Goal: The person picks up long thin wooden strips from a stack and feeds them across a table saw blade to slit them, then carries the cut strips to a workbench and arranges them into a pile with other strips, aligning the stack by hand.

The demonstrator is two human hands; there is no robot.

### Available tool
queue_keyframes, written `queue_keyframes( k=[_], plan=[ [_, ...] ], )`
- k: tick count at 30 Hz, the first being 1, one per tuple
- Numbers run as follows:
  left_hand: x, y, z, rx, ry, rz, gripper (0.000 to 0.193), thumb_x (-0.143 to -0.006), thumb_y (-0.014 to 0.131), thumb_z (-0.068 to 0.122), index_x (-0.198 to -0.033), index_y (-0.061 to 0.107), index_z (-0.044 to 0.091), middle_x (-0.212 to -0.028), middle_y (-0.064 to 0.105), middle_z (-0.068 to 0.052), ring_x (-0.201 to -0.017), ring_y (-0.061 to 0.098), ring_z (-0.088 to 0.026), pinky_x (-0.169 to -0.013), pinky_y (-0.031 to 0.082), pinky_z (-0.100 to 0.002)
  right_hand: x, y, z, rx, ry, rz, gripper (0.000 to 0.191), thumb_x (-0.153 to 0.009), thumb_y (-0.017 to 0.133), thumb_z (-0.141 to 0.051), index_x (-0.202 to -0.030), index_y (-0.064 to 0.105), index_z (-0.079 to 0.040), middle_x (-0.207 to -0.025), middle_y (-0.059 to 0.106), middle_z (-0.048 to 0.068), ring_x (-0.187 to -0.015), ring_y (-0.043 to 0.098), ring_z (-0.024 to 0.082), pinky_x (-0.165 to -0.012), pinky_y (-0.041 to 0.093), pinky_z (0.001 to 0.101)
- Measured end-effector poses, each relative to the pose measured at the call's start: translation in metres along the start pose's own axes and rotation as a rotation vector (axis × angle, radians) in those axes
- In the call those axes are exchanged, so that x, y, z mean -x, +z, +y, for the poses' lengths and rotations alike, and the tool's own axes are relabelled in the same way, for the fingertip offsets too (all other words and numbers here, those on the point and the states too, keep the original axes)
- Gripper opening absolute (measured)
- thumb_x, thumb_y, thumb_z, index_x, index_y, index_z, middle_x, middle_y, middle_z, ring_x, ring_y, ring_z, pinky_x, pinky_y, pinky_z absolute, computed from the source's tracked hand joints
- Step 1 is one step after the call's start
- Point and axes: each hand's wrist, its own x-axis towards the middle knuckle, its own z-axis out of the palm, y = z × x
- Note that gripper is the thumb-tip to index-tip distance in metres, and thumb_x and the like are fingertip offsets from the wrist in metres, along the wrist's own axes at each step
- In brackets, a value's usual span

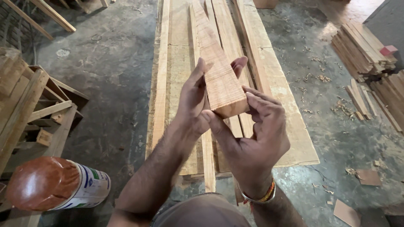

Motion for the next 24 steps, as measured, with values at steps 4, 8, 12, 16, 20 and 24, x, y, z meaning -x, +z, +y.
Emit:
queue_keyframes(
  k=[4,8,12,16,20,24],
  plan=[
    [-0.003,-0.02,0.004,0.044,-0.146,0.062,0.074,-0.103,0.05,0.049,-0.146,0.038,-0.009,-0.128,0.062,-0.027,-0.113,0.068,-0.032,-0.098,0.06,-0.047,-0.002,-0.008,0.001,0.162,-0.136,-0.057,0.057,-0.083,0.092,-0.015,-0.122,0.057,0.008,-0.125,0.066,0.023,-0.117,0.07,0.03,-0.096,0.065,0.0334],
    [-0.019,-0.066,0.014,-0.12,-0.144,0.425,0.069,-0.1,0.038,0.055,-0.133,0.047,-0.005,-0.096,0.064,-0.019,-0.077,0.067,-0.025,-0.071,0.061,-0.041,0.034,-0.014,-0.002,0.262,-0.152,-0.227,0.046,-0.077,0.086,-0.01,-0.115,0.062,-0.001,-0.125,0.068,0.019,-0.117,0.071,0.03,-0.096,0.064,0.0364],
    [-0.012,-0.135,-0.017,-0.199,-0.19,0.73,0.044,-0.107,0.047,0.047,-0.108,0.049,0.003,-0.078,0.055,-0.008,-0.056,0.051,-0.016,-0.049,0.047,-0.03,0.095,-0.014,0.0,0.178,0.075,-0.399,0.042,-0.078,0.08,-0.014,-0.118,0.067,-0.007,-0.13,0.067,0.016,-0.121,0.068,0.028,-0.098,0.063,0.0354],
    [0.007,-0.205,-0.067,-0.402,-0.243,0.852,0.051,-0.101,0.059,0.051,-0.105,0.054,0.0,-0.08,0.054,-0.009,-0.056,0.052,-0.018,-0.047,0.046,-0.035,0.13,-0.024,0.058,-0.069,0.766,-0.601,0.06,-0.083,0.08,-0.032,-0.13,0.056,-0.004,-0.12,0.068,0.011,-0.108,0.07,0.019,-0.09,0.059,0.0311],
    [0.033,-0.259,-0.117,-1.091,-0.171,0.919,0.058,-0.093,0.076,0.041,-0.127,0.051,0.0,-0.109,0.066,-0.012,-0.095,0.064,-0.019,-0.08,0.053,-0.035,0.185,-0.001,0.128,-0.389,1.401,-0.508,0.049,-0.09,0.075,-0.028,-0.127,0.062,0.001,-0.106,0.071,0.007,-0.095,0.064,0.016,-0.08,0.053,0.0308],
    [0.046,-0.313,-0.124,-0.99,-0.244,0.933,0.067,-0.085,0.077,0.038,-0.13,0.046,0.0,-0.113,0.064,-0.015,-0.099,0.067,-0.024,-0.079,0.06,-0.041,0.26,0.012,0.154,-0.196,1.604,-0.509,0.04,-0.09,0.069,-0.028,-0.118,0.065,0.0,-0.093,0.071,0.009,-0.08,0.065,0.016,-0.069,0.055,0.0343]
  ],
)
